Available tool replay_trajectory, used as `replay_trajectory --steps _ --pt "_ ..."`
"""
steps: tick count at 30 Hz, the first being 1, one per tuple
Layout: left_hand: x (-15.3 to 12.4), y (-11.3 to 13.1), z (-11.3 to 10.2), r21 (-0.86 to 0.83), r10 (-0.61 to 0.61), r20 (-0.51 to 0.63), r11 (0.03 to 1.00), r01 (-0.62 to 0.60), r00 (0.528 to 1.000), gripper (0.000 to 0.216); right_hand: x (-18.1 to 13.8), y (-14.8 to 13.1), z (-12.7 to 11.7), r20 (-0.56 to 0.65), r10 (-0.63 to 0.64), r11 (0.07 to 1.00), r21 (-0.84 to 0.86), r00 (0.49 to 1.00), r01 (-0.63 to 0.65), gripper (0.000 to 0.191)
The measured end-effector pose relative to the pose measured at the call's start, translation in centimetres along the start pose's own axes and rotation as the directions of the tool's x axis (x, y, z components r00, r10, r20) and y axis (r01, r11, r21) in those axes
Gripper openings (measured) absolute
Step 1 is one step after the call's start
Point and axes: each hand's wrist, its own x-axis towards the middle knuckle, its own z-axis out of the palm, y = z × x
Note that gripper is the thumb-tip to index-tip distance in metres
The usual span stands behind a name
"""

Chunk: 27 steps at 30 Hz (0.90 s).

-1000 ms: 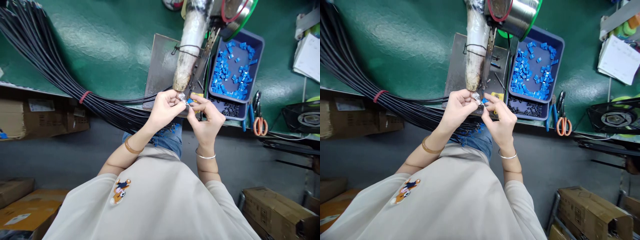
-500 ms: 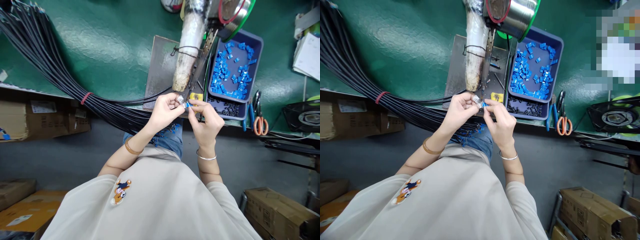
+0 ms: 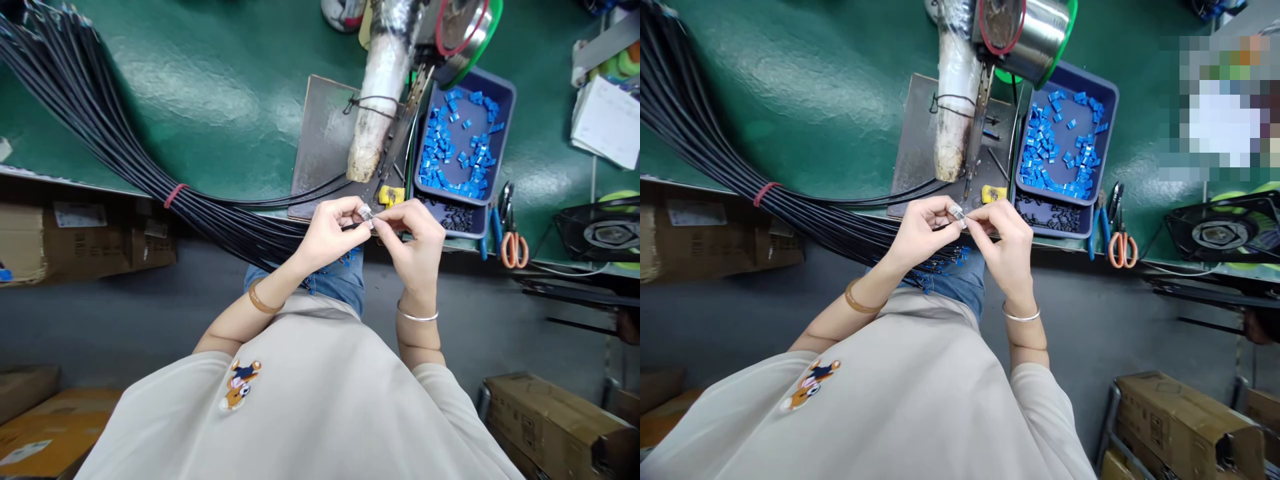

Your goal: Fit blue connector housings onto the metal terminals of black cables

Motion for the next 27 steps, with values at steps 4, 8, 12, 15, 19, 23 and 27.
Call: replay_trajectory --steps 4,8,12,15,19,23,27 --pt "-0.2 -0.1 0.0 0.023 0.013 -0.002 1.0 -0.013 1.0 0.008 -0.2 0.5 0.3 0.103 0.001 0.998 -0.059 0.995 0.005 0.01" --pt "-0.2 0.0 0.1 0.04 0.016 -0.037 0.999 -0.015 0.999 0.006 -0.6 0.8 0.7 -0.052 0.066 0.997 -0.029 0.996 -0.067 0.008" --pt "0.0 0.0 0.0 0.017 0.017 -0.048 1.0 -0.016 0.999 0.005 -1.0 0.6 1.0 -0.124 0.191 0.974 0.143 0.974 -0.173 0.008" --pt "0.1 -0.1 -0.1 -0.003 0.019 -0.04 1.0 -0.019 0.999 0.005 -0.9 0.4 1.1 -0.1 0.128 0.986 0.124 0.987 -0.116 0.006" --pt "0.3 -0.3 -0.2 -0.013 -0.007 -0.054 1.0 0.006 0.998 0.007 -0.7 0.4 1.2 -0.136 -0.064 0.997 -0.059 0.989 0.056 0.008" --pt "0.4 -0.4 -0.1 -0.026 -0.04 -0.081 0.999 0.038 0.996 0.007 -0.7 0.6 1.5 -0.137 -0.148 0.983 -0.13 0.979 0.131 0.01" --pt "0.4 -0.5 0.0 -0.012 -0.065 -0.116 0.998 0.064 0.991 0.006 -0.8 0.8 1.8 -0.165 -0.13 0.986 -0.127 0.978 0.11 0.01"
